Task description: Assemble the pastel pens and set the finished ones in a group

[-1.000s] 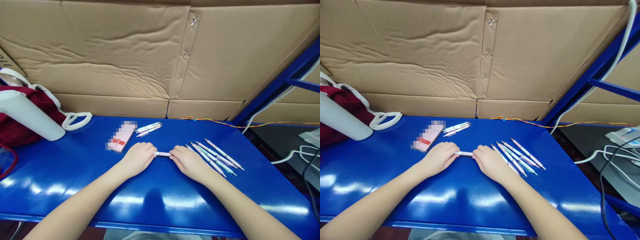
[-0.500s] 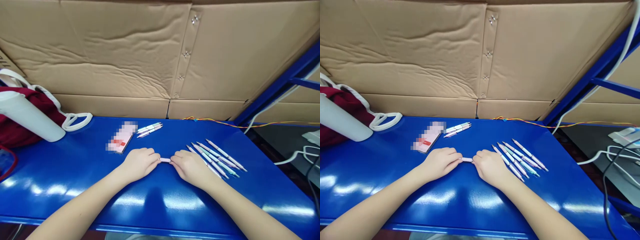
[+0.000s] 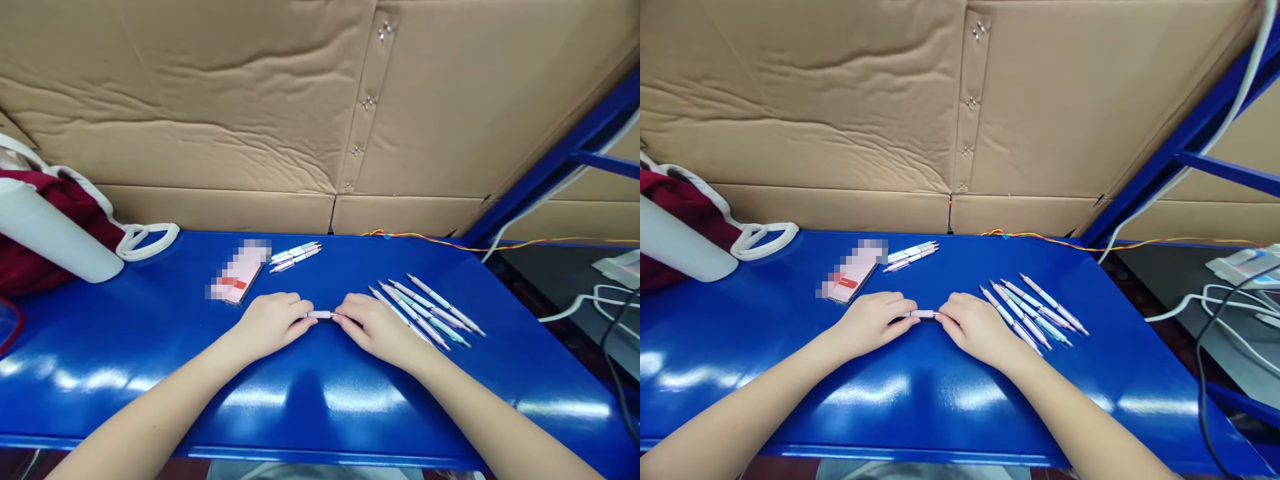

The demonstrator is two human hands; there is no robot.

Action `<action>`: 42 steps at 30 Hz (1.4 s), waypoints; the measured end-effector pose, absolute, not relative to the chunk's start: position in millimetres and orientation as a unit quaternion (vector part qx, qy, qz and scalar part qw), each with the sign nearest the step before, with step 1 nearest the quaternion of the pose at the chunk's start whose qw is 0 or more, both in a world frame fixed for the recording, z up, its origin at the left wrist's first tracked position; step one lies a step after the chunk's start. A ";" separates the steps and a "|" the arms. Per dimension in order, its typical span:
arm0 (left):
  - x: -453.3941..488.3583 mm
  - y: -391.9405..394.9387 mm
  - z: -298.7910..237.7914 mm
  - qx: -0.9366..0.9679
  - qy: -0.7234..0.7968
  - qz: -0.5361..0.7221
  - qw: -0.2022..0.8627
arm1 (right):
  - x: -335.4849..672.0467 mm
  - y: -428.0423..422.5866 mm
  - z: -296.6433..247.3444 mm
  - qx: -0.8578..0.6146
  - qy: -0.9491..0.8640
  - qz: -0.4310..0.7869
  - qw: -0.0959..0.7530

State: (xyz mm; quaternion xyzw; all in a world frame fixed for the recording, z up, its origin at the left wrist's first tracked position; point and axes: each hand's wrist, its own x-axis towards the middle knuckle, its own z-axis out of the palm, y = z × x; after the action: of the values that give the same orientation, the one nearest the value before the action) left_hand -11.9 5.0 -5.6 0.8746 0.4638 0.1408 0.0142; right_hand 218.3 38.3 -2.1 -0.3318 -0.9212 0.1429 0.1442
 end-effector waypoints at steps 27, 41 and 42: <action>-12.2 2.7 -3.5 0.887 0.445 0.118 0.035 | 216.1 33.3 1.7 -0.342 -0.904 0.205 0.154; -12.0 3.0 -4.5 0.883 0.448 0.134 0.044 | 215.4 31.6 2.1 -0.338 -0.905 0.215 0.143; -12.1 3.0 -4.5 0.884 0.446 0.135 0.044 | 215.3 31.9 1.4 -0.338 -0.905 0.214 0.144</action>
State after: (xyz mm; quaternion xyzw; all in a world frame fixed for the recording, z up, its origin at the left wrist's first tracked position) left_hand -12.1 3.0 -4.5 0.8839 0.4456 0.1354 0.0438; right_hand 215.3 31.9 1.4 -0.3379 -0.9052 0.2136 0.1443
